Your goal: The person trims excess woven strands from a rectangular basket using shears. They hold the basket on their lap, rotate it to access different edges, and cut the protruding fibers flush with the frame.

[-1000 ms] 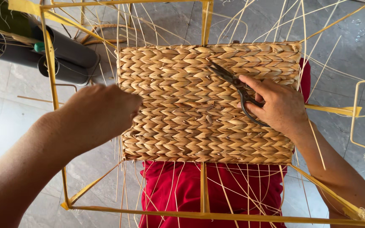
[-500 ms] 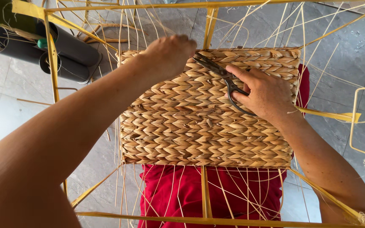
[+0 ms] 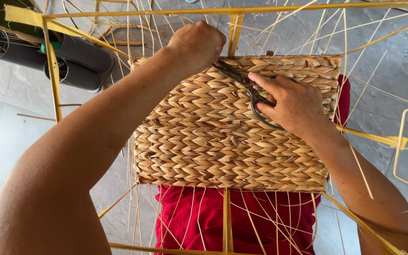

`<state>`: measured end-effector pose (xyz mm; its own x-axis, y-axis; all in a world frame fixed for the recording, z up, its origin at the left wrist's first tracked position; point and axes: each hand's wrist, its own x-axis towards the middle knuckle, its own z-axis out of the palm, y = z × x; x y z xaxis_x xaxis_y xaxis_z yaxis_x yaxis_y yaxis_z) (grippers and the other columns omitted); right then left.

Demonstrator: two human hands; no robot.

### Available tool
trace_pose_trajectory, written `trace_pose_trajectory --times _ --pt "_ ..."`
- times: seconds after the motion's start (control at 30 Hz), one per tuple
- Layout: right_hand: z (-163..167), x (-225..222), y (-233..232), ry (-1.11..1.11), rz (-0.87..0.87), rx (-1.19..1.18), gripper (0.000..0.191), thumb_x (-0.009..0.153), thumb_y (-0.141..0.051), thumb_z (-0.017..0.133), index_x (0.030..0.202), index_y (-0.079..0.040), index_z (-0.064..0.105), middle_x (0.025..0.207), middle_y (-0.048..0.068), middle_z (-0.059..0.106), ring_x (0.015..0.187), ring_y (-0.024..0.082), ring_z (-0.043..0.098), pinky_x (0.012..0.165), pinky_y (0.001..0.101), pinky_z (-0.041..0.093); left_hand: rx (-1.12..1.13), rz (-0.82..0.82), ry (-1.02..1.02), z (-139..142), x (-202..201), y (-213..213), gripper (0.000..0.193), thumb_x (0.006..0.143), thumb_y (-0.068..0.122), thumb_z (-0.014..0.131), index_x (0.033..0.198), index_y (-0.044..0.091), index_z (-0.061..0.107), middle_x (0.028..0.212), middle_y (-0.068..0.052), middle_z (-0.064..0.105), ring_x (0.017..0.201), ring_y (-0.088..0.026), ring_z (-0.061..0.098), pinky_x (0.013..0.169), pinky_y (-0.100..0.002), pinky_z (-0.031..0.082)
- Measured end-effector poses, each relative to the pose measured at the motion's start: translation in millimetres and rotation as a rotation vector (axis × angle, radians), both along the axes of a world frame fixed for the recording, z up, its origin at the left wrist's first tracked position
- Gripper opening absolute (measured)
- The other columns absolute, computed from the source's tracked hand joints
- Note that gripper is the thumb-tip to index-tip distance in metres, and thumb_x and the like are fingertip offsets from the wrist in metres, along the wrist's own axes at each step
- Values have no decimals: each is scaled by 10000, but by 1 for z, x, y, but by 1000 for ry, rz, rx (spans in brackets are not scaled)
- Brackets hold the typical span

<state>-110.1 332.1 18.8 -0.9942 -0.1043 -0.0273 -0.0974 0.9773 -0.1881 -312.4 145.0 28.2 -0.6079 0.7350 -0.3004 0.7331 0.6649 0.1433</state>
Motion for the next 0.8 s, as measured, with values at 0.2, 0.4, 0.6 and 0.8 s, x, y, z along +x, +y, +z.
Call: trace_pose_trajectory --times 0.2,0.4,0.6,0.8 --pt "1 -11 -7 -38 27 80 754 871 -491 753 1540 -348 436 827 -3 668 687 211 688 535 420 565 74 -27 24 -8 -6 -1 75 900 114 704 950 141 753 962 -112 743 917 -298 726 821 -434 581" --pt "-3 -12 -6 96 113 173 753 844 -512 759 1521 -308 500 884 28 741 699 227 722 579 402 601 104 -45 89 -4 -4 1 86 883 120 716 962 123 750 986 -139 736 917 -323 718 790 -445 586" --pt "-2 -4 1 115 122 2 693 882 -443 766 1511 -276 530 903 26 747 667 209 707 550 381 591 -17 15 -208 29 13 1 115 982 102 627 1044 65 716 983 -153 740 910 -285 754 810 -409 606" --pt "2 -1 2 91 137 47 731 847 -491 785 1504 -312 519 842 32 685 655 178 676 516 348 574 -377 -124 89 34 15 -36 172 877 55 746 1034 -12 719 1059 -181 732 995 -289 728 828 -383 615"
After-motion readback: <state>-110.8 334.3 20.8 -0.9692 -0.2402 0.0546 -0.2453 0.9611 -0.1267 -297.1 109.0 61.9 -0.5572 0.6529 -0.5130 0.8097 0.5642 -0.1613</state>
